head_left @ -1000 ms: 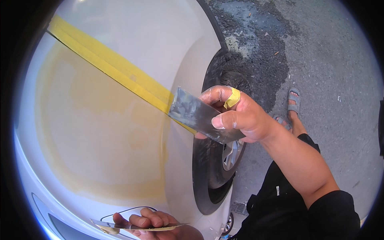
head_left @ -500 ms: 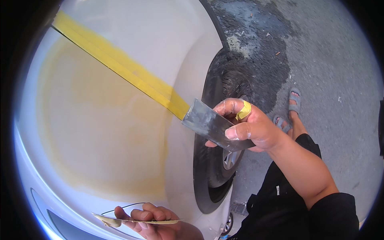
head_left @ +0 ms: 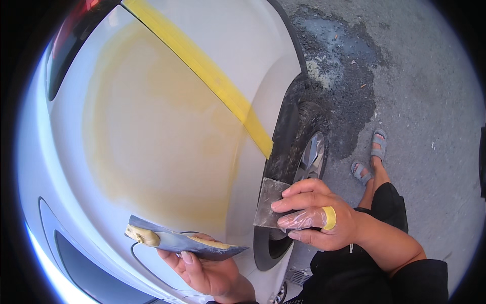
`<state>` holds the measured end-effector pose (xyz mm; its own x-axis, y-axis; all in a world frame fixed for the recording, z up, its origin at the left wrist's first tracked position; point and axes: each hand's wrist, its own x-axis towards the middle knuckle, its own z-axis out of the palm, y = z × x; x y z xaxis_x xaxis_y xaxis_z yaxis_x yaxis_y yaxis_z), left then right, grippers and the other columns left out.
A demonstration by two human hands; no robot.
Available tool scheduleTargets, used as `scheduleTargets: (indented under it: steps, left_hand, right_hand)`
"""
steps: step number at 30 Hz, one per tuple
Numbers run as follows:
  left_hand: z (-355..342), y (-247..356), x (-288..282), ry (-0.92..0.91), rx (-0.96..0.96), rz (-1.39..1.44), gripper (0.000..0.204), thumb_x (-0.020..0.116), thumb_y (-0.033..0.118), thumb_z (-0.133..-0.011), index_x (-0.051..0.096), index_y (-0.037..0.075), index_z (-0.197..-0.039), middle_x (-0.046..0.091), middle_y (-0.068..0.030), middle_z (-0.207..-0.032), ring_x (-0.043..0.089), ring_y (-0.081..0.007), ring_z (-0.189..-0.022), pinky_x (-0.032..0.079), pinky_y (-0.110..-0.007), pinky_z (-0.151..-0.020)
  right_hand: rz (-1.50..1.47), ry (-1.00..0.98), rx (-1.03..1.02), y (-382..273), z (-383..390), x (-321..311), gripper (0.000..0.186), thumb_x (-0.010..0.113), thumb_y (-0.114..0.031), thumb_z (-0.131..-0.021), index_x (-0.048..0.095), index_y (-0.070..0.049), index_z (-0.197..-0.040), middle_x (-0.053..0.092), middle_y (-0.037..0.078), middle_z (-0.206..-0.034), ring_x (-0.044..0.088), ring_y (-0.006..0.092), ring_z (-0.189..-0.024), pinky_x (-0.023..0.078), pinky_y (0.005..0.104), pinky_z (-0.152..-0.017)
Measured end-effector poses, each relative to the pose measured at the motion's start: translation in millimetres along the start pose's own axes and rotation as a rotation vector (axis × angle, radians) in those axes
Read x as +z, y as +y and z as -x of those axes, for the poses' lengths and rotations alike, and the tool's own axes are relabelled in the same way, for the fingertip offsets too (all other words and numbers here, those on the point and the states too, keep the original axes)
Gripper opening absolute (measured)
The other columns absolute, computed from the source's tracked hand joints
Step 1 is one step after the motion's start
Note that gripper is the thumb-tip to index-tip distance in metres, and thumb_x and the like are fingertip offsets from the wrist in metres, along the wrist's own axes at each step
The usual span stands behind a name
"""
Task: The person applies a beige body filler to a taped-off section on the rear quarter panel of a white car using a metal spreader. They repeatedly smooth the filler, scrape excess material onto the spreader, and adjust the yellow masking tape to refine the edges.
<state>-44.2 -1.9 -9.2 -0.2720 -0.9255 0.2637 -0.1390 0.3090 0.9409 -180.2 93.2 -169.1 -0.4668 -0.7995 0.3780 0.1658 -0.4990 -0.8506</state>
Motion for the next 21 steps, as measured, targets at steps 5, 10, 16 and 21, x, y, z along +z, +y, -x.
scheduleTargets:
  steps: [5, 10, 16, 21]
  left_hand:
    - [4, -4, 11, -0.024, 0.119, -0.027, 0.05, 0.043, 0.01, -0.093, 0.027, 0.002, -0.139, 0.042, -0.0176, -0.134, 0.046, -0.0287, -0.122, 0.039, -0.044, -0.103]
    - [12, -2, 10, -0.009, 0.137, -0.022, 0.053, 0.046, 0.007, -0.09, 0.028, 0.004, -0.14, 0.04, -0.0173, -0.138, 0.043, -0.0318, -0.126, 0.036, -0.047, -0.106]
    - [20, -4, 9, -0.022, 0.135, 0.014, 0.052, 0.046, 0.004, -0.089, 0.032, 0.008, -0.139, 0.039, -0.0164, -0.14, 0.043, -0.0336, -0.127, 0.036, -0.049, -0.106]
    - [27, -3, 9, -0.05, 0.146, 0.011, 0.052, 0.047, 0.005, -0.09, 0.033, 0.01, -0.14, 0.039, -0.016, -0.141, 0.043, -0.0335, -0.127, 0.037, -0.05, -0.105]
  right_hand:
    - [0.126, 0.095, 0.069, -14, -2, -6, 0.036, 0.071, -0.004, -0.071, 0.065, -0.011, -0.106, 0.058, 0.004, -0.122, 0.053, 0.0275, -0.11, 0.041, 0.0387, -0.092]
    - [0.301, 0.099, 0.042, -36, -7, 2, 0.032, 0.069, -0.005, -0.073, 0.066, -0.013, -0.104, 0.059, 0.002, -0.121, 0.052, 0.0242, -0.112, 0.039, 0.039, -0.091]
    - [0.479, 0.078, -0.079, -52, -9, 22, 0.022, 0.067, -0.019, -0.08, 0.069, -0.018, -0.102, 0.062, -0.004, -0.119, 0.052, 0.0175, -0.113, 0.034, 0.0402, -0.094]
    - [0.513, 0.008, -0.091, -54, -4, 40, 0.02, 0.068, -0.017, -0.08, 0.069, -0.018, -0.099, 0.063, -0.004, -0.119, 0.051, 0.0175, -0.116, 0.034, 0.046, -0.096]
